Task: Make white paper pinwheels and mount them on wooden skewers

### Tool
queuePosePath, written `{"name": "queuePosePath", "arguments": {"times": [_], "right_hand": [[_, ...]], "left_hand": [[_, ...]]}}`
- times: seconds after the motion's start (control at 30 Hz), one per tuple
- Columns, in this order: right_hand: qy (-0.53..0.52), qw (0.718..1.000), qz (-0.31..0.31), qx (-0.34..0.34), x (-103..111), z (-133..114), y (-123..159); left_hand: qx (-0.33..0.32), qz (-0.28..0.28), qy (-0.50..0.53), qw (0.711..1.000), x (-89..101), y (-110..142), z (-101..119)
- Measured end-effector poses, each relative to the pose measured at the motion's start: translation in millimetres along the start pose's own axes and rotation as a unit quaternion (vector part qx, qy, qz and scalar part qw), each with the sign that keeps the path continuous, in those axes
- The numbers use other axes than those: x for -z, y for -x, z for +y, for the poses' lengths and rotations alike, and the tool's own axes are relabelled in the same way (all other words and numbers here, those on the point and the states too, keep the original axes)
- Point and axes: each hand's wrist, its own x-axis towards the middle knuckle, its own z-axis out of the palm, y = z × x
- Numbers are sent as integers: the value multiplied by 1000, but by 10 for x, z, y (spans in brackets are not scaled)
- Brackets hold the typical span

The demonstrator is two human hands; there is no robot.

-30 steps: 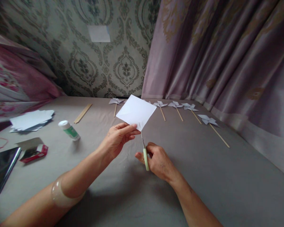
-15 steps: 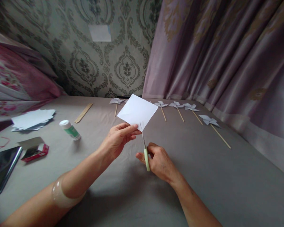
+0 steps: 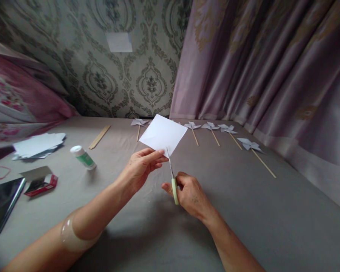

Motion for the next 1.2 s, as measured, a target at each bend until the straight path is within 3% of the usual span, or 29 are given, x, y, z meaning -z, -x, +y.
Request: {"name": "queuePosePath", "arguments": {"times": [0.53, 0.77, 1.2], "right_hand": [[0, 1000, 20, -14, -19, -44, -20], [-1, 1000, 22, -20, -26, -35, -17], [-14, 999, 40, -24, -18, -4, -6]], "left_hand": [[-1, 2, -2, 1000, 16, -18, -3], [-31, 14, -39, 999, 25, -20, -19], [-13, -22, -55, 998, -15, 27, -94]]}}
